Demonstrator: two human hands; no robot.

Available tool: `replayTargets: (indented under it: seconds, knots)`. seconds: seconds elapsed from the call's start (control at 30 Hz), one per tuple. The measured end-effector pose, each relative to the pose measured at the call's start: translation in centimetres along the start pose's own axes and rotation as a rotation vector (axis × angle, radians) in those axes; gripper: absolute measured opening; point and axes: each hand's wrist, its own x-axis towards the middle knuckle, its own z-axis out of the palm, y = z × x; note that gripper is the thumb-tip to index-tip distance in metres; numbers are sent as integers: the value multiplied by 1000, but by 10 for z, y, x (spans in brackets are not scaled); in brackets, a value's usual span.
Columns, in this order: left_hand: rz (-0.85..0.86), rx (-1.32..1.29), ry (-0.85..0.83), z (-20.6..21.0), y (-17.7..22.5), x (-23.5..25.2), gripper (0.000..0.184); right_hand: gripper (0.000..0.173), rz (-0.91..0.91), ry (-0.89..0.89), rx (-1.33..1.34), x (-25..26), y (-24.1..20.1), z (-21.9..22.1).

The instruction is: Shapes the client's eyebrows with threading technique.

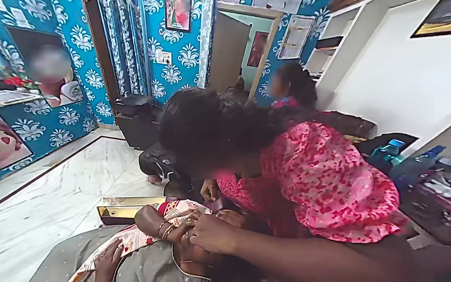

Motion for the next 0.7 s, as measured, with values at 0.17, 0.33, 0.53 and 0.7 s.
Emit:
replayTargets:
  seconds: [0.17, 0.33, 0.53, 0.7]
  knots:
    - [16, 13, -4, 2, -7, 2, 57, 21, -17, -9, -25, -2, -6, -2]
    - [2, 3, -11, -2, 0, -1, 53, 19, -25, 11, -27, -2, -9, 1]
    - [-10, -2, -17, -1, -1, 0, 51, 33, 109, 31, 236, -4, -11, 1]
    - [7, -14, -25, -10, 14, -5, 51, 39, 153, 67, 368, -9, -13, 1]
